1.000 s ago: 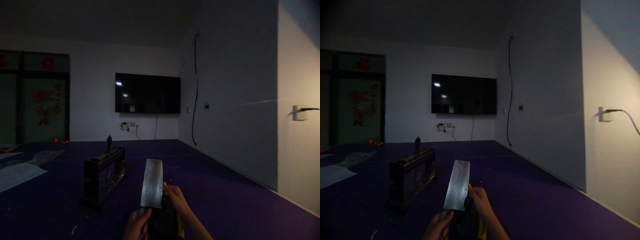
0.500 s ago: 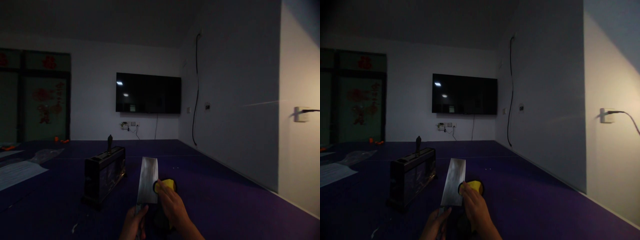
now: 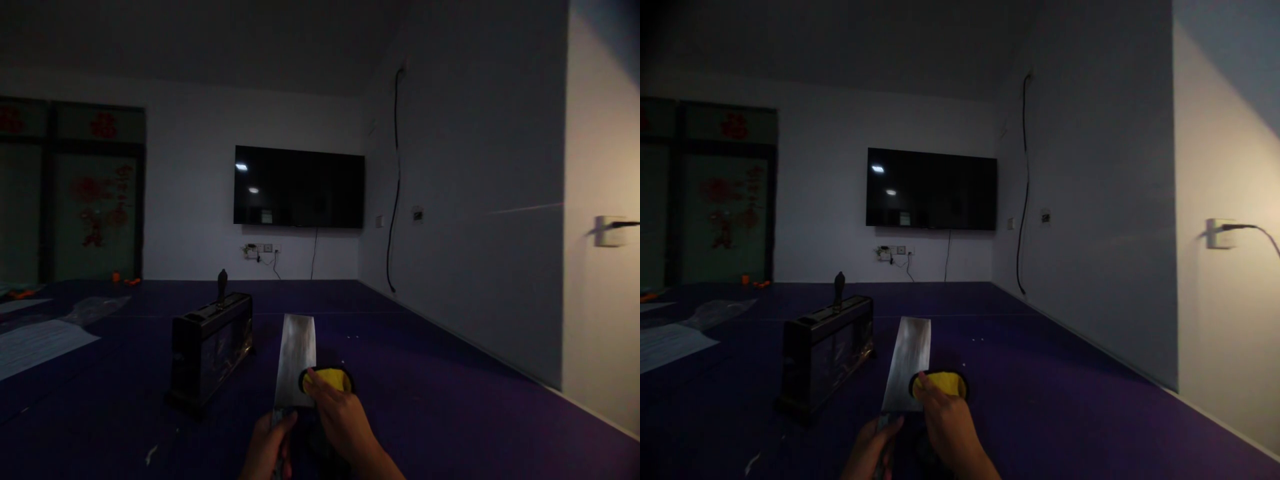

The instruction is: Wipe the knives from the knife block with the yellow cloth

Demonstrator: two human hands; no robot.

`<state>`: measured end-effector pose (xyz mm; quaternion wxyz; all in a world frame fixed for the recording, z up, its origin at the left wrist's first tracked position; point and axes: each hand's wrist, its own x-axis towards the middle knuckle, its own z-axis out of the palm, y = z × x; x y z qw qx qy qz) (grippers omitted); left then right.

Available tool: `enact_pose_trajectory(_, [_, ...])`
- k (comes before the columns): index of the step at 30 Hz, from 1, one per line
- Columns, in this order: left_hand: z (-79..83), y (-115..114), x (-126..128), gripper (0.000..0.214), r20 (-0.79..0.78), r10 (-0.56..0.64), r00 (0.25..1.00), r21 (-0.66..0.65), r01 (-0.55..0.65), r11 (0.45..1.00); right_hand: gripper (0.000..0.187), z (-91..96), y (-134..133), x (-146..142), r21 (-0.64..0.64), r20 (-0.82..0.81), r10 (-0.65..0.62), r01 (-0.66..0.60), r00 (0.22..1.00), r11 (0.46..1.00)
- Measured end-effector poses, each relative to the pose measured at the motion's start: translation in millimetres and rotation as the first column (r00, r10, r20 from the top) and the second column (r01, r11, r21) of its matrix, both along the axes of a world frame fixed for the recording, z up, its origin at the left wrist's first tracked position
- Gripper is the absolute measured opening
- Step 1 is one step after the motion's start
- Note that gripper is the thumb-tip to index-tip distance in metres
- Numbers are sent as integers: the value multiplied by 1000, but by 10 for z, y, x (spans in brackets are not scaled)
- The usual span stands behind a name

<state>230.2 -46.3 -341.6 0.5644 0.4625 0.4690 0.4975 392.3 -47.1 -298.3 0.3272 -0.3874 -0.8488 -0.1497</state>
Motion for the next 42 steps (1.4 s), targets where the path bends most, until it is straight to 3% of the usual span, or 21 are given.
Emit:
enact_pose_trajectory(17, [71,-62,-31,54,187,63,980,-11,-62,998,44,81,-163,-102,-177,-116,165,-184,979,967])
enact_pose_trajectory(31, [90,-86,-32,51,101,43,994,10,-45,999,42,90,-103,-32,-160,-70,72,-82,995,984])
enact_pose_trajectory(38, [130,-132,-27,51,86,49,995,27,-52,998,67,63,-30,-42,-159,29,-36,40,999,986])
enact_pose_trajectory(42, [133,-139,-24,51,80,46,996,29,-48,998,68,55,-22,-38,-151,71,-58,69,996,986])
